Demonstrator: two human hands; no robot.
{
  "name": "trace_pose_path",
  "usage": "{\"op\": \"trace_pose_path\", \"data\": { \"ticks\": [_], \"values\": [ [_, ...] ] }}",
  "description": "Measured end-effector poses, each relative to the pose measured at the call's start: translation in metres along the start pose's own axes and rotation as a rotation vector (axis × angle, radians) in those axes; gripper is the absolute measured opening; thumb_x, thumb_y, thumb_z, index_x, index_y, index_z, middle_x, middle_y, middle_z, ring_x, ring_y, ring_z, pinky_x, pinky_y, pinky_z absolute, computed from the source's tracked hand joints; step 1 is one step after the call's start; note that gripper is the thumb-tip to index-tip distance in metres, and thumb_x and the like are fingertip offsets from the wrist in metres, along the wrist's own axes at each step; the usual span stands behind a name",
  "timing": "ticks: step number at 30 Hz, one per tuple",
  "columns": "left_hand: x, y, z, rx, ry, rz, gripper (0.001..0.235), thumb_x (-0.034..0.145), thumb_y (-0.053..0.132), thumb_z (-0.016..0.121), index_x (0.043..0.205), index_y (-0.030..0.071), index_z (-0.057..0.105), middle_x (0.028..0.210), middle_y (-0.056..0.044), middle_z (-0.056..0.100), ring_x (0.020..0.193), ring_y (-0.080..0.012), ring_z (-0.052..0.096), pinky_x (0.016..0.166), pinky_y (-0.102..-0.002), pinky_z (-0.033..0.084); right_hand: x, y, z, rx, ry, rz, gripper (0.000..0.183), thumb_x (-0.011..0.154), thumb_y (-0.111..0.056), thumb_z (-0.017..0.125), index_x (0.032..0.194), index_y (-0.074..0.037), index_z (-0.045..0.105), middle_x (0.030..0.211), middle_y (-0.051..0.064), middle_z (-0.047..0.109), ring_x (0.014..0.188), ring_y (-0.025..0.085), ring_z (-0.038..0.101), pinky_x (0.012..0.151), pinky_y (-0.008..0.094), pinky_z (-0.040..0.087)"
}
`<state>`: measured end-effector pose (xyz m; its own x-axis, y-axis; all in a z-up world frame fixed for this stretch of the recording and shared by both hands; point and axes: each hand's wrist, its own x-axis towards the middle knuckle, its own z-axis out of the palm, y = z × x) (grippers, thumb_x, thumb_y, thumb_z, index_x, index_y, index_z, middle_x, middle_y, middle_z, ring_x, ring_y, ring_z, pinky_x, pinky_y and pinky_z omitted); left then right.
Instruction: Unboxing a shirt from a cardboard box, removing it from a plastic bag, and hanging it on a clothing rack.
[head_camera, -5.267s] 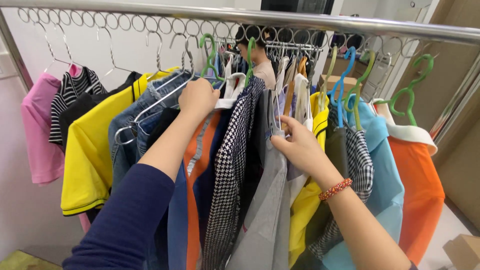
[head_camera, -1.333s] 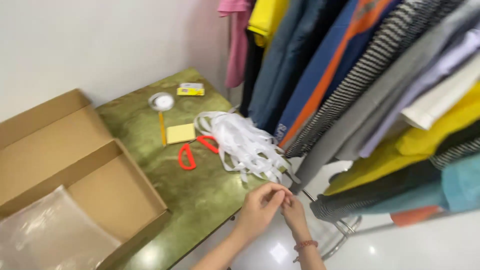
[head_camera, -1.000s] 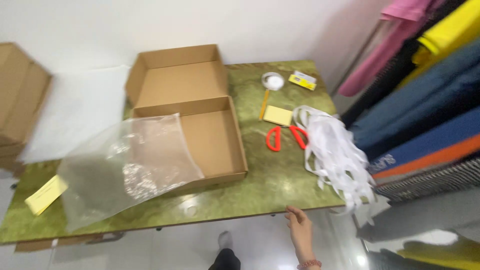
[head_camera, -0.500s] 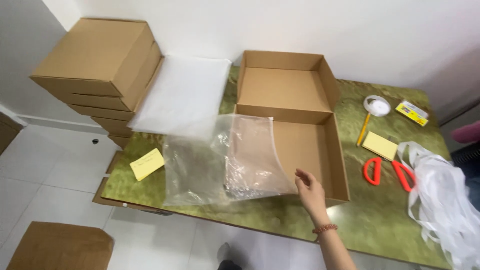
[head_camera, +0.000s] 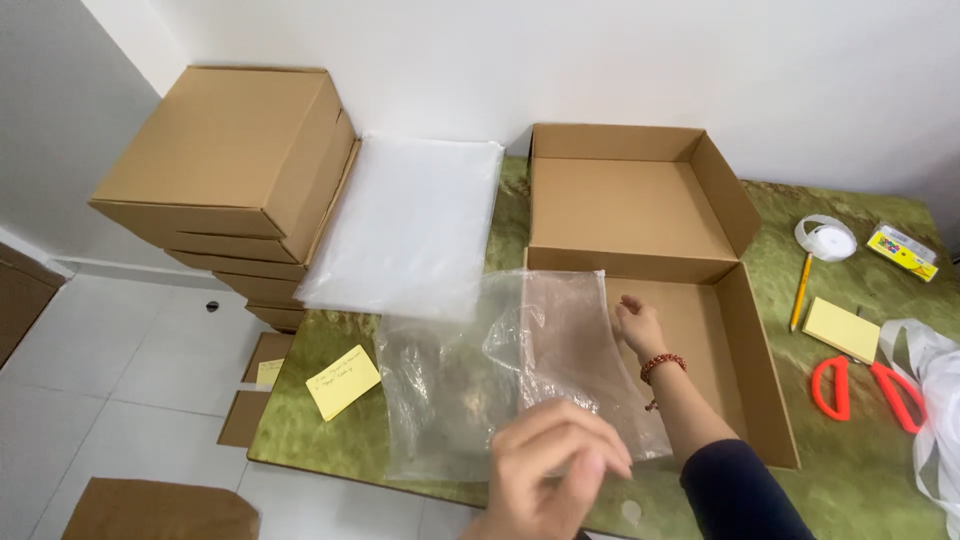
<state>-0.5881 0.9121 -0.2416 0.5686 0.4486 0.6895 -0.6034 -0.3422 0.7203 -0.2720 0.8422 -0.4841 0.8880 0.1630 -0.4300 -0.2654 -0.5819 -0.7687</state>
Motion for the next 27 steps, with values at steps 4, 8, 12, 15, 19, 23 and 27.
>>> {"op": "trace_pose_path", "data": {
  "ticks": [4,8,12,15,19,23,27],
  "values": [
    [-0.013,-0.081,-0.012,0.029,-0.173,-0.360,0.026,0.105,0.013,0.054,0.091,0.006,0.075,0.090,-0.007,0.075,0.086,-0.0177,0.071,0.078,-0.031,0.058,0.042,-0.006,0.010,-0.027,-0.047,-0.001,0.056,0.101,-0.022,0.057,0.155,-0.006,0.052,0.156,0.012,0.058,0.142,0.027,0.057,0.120,0.042,0.045],
    [-0.017,-0.135,-0.013,0.210,-0.186,-0.821,0.020,0.103,0.022,0.063,0.097,0.017,0.081,0.107,0.005,0.076,0.099,-0.0092,0.070,0.084,-0.024,0.055,0.112,0.025,0.028,-0.098,-0.003,-0.052,0.051,0.101,-0.033,0.061,0.146,-0.010,0.063,0.145,0.009,0.068,0.131,0.028,0.066,0.113,0.041,0.051],
    [-0.009,-0.172,-0.012,0.286,-0.207,-1.080,0.021,0.102,0.030,0.061,0.103,0.024,0.081,0.121,0.009,0.074,0.105,-0.0055,0.069,0.090,-0.022,0.052,0.100,-0.005,0.027,-0.009,-0.048,0.010,0.046,0.101,-0.021,0.067,0.145,-0.008,0.062,0.145,0.012,0.068,0.131,0.026,0.066,0.112,0.038,0.053],
    [-0.004,-0.196,-0.008,0.339,-0.204,-1.055,0.018,0.103,0.025,0.061,0.106,0.024,0.079,0.117,0.009,0.077,0.107,-0.0067,0.069,0.092,-0.024,0.053,0.085,-0.017,0.022,-0.011,-0.053,-0.056,0.032,0.105,-0.015,0.067,0.134,-0.005,0.074,0.118,0.008,0.078,0.085,0.016,0.065,0.070,0.031,0.052],
    [0.013,-0.223,0.000,0.350,-0.184,-0.910,0.020,0.102,0.021,0.062,0.117,0.021,0.076,0.121,0.006,0.073,0.101,-0.0096,0.067,0.088,-0.025,0.054,0.055,-0.029,0.009,0.265,-0.165,-0.262,0.031,0.102,-0.014,0.069,0.128,0.000,0.078,0.099,0.010,0.077,0.080,0.018,0.067,0.079,0.034,0.061],
    [0.027,-0.256,0.010,0.464,-0.228,-0.476,0.031,0.103,0.017,0.059,0.131,0.019,0.071,0.128,-0.005,0.068,0.127,-0.0268,0.057,0.110,-0.044,0.044,-0.005,-0.061,-0.021,0.335,-0.240,-0.327,0.033,0.102,-0.014,0.067,0.129,0.001,0.078,0.108,0.010,0.079,0.082,0.020,0.071,0.086,0.033,0.065],
    [0.064,-0.242,0.029,0.495,-0.328,-0.339,0.038,0.103,0.011,0.062,0.140,0.017,0.068,0.132,-0.012,0.068,0.128,-0.0387,0.058,0.107,-0.052,0.045,-0.011,-0.048,-0.033,0.346,-0.234,-0.553,0.025,0.105,-0.012,0.068,0.126,-0.005,0.079,0.091,0.012,0.076,0.075,0.020,0.071,0.073,0.035,0.061]
  ]
}}
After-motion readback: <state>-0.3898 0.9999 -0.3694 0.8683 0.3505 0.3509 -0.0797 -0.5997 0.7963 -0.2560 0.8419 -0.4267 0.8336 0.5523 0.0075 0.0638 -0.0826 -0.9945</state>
